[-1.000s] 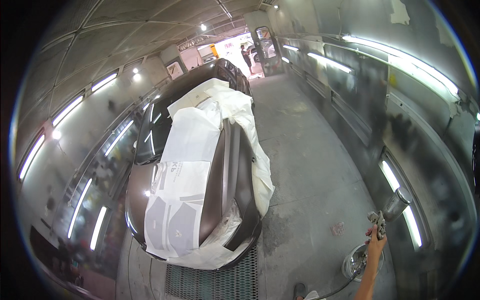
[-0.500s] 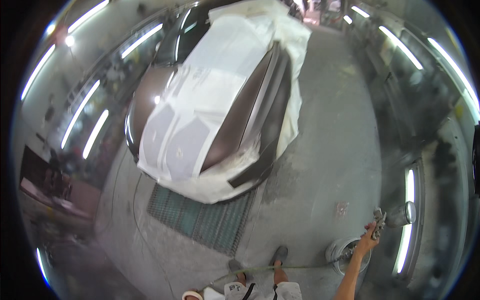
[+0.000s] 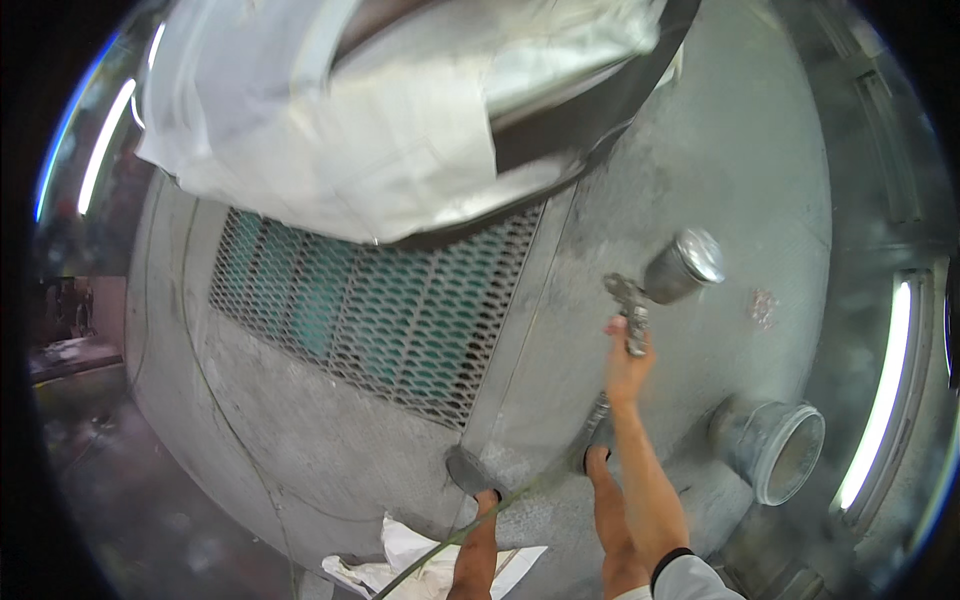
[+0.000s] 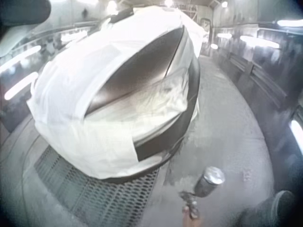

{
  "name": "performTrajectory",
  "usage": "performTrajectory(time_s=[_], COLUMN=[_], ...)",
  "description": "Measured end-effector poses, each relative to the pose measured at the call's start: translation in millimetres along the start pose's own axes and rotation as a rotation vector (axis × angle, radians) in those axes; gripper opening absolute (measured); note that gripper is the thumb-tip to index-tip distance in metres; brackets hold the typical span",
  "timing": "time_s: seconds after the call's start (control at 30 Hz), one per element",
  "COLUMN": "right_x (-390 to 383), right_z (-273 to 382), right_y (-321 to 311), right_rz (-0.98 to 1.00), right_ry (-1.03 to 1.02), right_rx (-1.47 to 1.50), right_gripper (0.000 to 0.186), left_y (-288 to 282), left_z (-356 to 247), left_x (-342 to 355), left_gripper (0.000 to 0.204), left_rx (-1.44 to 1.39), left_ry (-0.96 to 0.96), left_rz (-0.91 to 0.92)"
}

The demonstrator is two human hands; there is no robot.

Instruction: The person prepares paint by pouring liquid from a can into a spray gun cup and adding water from a bottle. They then walk to a car in a paint booth and spray paint the front bumper area, which is partially covered with masking paper.

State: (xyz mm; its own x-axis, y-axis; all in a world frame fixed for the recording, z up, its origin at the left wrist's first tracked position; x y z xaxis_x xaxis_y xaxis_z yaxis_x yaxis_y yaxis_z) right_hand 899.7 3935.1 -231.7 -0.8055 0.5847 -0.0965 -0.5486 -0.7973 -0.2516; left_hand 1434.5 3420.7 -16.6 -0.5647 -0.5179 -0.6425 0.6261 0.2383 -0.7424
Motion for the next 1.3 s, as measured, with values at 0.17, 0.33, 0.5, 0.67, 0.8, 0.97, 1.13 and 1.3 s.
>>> performTrajectory(time_s=[0.17,0.33,0.5,0.67,0.8,0.97,1.13,1.3], right_x=[-116.9,-140.1,-76.0,-40.3,-34.7,-78.7,-146.3,-200.4], right_z=[-50.4,-79.2,-97.3,-72.3,-54.5,-54.6,-47.2,-37.3], right_y=[118.3,151.0,129.7,107.0,106.7,149.6,207.8,255.0], right_rz=[0.418,0.561,0.318,0.050,-0.106,0.071,0.212,0.396], right_ry=[0.131,0.171,0.050,-0.084,-0.171,-0.121,0.025,0.025], right_rx=[0.204,0.382,0.119,0.120,0.098,0.022,0.122,0.163], right_gripper=[0.042,0.049,0.027,0.028,0.028,0.026,0.026,0.034], left_y=[18.0,21.6,31.6,36.0,35.1,36.5,35.2,33.1], left_z=[60.6,12.8,-3.5,-8.9,-7.9,-4.3,11.8,16.4], left_x=[-42.2,-55.8,-60.5,-79.7,-88.3,-105.4,-106.8,-98.3], left_gripper=[0.033,0.033,0.033,0.033,0.033,0.032,0.032,0.032], left_rx=[0.253,0.119,0.073,0.026,-0.006,-0.039,-0.064,-0.065], left_ry=[-0.182,-0.252,-0.250,-0.280,-0.289,-0.321,-0.316,-0.313], left_rz=[0.262,0.392,0.459,0.503,0.520,0.545,0.574,0.594])
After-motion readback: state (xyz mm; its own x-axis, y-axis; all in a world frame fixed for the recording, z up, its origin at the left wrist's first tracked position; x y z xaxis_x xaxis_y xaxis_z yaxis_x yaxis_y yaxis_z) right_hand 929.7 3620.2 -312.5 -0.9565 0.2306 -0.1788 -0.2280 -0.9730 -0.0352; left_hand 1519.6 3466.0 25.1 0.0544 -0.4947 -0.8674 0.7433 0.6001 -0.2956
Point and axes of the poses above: each hand's wrist, its own x-axis towards the middle knuckle, its own y-axis out of the palm, z = x × y, the point moved 3 cm from there along x, towards the middle knuckle, and after that the axes turned 5 degrees about x, right-handed, at the moved point
